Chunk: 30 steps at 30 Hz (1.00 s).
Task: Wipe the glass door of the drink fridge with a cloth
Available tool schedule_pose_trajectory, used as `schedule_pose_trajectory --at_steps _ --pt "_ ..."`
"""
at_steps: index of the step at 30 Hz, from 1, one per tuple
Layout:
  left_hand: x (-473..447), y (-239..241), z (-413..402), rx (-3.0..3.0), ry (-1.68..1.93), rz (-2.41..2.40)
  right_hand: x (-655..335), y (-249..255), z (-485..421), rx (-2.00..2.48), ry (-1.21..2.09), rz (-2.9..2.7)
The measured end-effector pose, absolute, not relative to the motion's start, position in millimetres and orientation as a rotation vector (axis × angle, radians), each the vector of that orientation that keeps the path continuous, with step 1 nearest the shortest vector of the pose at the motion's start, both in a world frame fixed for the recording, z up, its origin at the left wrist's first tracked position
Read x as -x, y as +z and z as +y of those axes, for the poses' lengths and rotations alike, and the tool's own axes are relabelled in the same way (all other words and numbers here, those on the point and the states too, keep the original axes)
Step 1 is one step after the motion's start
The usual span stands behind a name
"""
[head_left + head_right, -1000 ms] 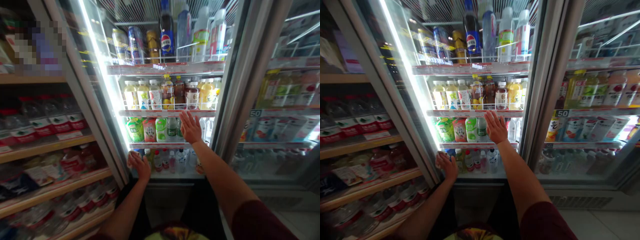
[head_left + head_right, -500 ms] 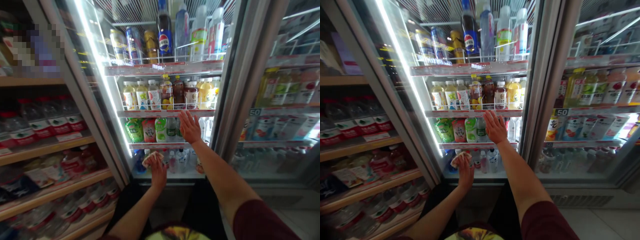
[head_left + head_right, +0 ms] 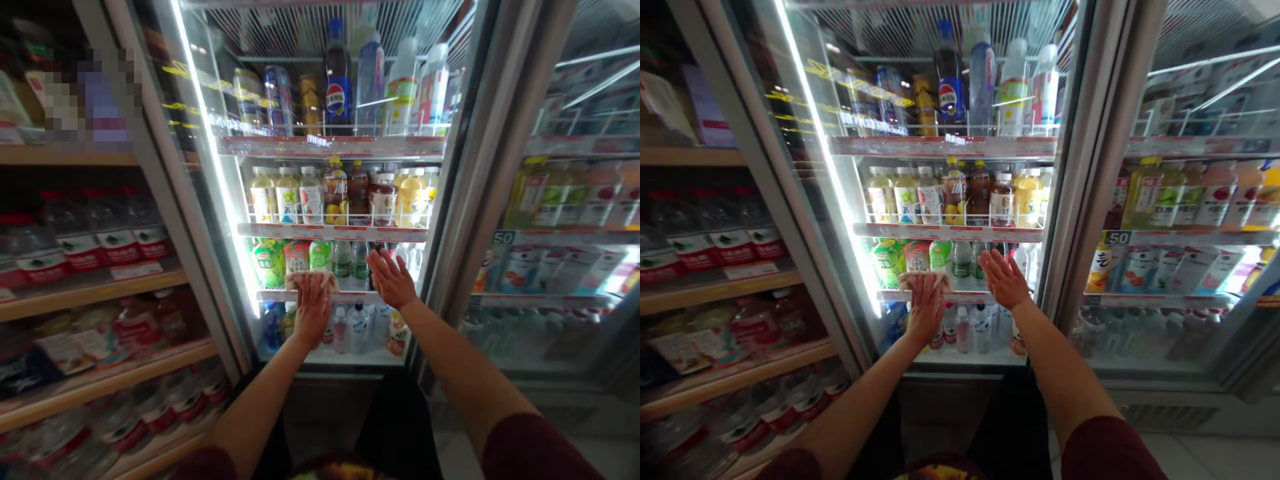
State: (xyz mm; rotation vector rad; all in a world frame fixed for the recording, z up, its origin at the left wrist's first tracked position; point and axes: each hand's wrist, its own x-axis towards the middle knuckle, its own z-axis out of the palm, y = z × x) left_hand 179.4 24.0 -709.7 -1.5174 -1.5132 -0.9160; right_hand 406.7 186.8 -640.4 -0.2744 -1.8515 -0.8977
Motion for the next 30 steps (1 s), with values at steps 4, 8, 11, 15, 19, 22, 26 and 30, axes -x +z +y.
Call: schedule_pose_trajectory --at_steps 4,8,11,15,19,22,26,30 --pt "-173 -689 25 1.524 -0.95 -1.46 -404 -638 182 0.26 -0.907 -1.827" --pt "-178 -668 28 1.483 -1.01 -1.448 -403 -640 182 0.268 -0.895 -1.814" --pt "-186 -674 27 1.512 -0.968 -1.46 -401 -643 183 0.288 -0.881 -1.808" --pt "-188 -677 28 1.56 -0.913 -1.426 -398 -647 183 0.313 -0.849 -1.801" --pt "-189 -650 37 1.561 -0.972 -1.42 -398 -649 182 0.318 -0.842 -1.796" --pt "-196 -642 40 1.536 -1.016 -1.441 -397 -649 181 0.325 -0.823 -1.794" --pt "-204 -665 36 1.682 -0.917 -1.449 -396 -650 179 0.315 -0.799 -1.779" --pt "-198 -664 34 1.772 -0.865 -1.444 -396 -650 176 0.322 -0.837 -1.76"
